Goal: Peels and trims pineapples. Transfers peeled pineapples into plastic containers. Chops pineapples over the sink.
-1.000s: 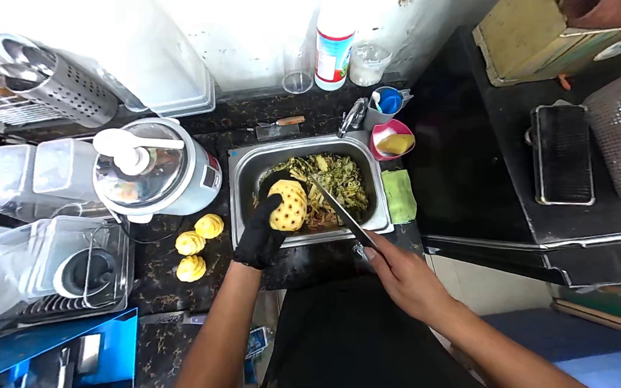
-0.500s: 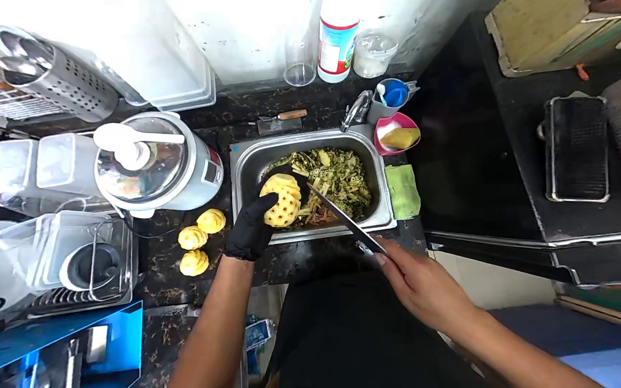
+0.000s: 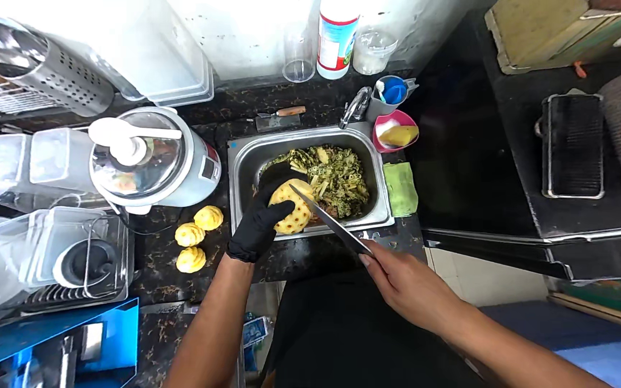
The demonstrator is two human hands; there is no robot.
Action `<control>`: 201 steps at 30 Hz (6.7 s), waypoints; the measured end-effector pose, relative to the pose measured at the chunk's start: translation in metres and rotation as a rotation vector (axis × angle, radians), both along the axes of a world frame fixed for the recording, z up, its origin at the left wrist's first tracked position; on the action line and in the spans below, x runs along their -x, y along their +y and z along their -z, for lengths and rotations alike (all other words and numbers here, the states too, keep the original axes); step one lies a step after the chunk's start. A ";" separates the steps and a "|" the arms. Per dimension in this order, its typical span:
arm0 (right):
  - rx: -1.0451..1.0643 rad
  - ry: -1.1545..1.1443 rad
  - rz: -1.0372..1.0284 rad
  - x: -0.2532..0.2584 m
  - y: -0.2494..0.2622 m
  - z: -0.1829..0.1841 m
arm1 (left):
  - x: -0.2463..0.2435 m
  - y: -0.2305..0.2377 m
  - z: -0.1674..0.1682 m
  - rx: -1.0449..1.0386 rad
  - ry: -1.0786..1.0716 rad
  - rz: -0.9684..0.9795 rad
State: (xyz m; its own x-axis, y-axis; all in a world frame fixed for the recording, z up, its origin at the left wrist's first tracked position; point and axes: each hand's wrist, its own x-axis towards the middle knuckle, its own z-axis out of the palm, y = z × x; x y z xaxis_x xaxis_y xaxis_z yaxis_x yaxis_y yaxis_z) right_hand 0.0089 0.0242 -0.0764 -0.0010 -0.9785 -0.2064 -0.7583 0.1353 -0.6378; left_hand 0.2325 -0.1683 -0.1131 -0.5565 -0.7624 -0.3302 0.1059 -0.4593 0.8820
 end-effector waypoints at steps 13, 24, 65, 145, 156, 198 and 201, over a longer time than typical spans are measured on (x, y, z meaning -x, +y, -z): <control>0.163 0.325 0.036 -0.001 0.001 0.010 | 0.011 0.004 -0.001 0.043 -0.078 -0.140; 0.114 0.339 0.032 -0.002 -0.005 0.019 | 0.021 0.020 0.008 0.012 -0.165 -0.152; -0.039 -0.139 0.016 -0.009 -0.007 0.000 | 0.000 -0.003 0.023 -0.346 0.643 -0.132; -0.105 -0.184 0.031 -0.003 -0.004 -0.004 | 0.002 -0.003 0.007 -0.032 0.265 -0.105; -0.190 -0.292 0.025 0.000 -0.008 -0.001 | 0.010 0.004 0.007 -0.101 0.246 -0.102; 0.029 -0.066 0.024 -0.011 -0.006 0.008 | -0.009 0.004 0.016 0.002 0.108 -0.177; 0.032 -0.051 0.005 -0.011 -0.007 0.007 | -0.012 0.002 0.012 0.019 0.081 -0.111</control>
State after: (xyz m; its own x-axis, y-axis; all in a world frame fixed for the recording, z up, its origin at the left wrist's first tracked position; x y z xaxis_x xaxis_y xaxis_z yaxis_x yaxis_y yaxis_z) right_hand 0.0198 0.0168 -0.0839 0.0039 -0.9846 -0.1750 -0.7243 0.1179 -0.6793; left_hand 0.2443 -0.1662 -0.1250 -0.4929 -0.8262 -0.2730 0.2258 -0.4245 0.8768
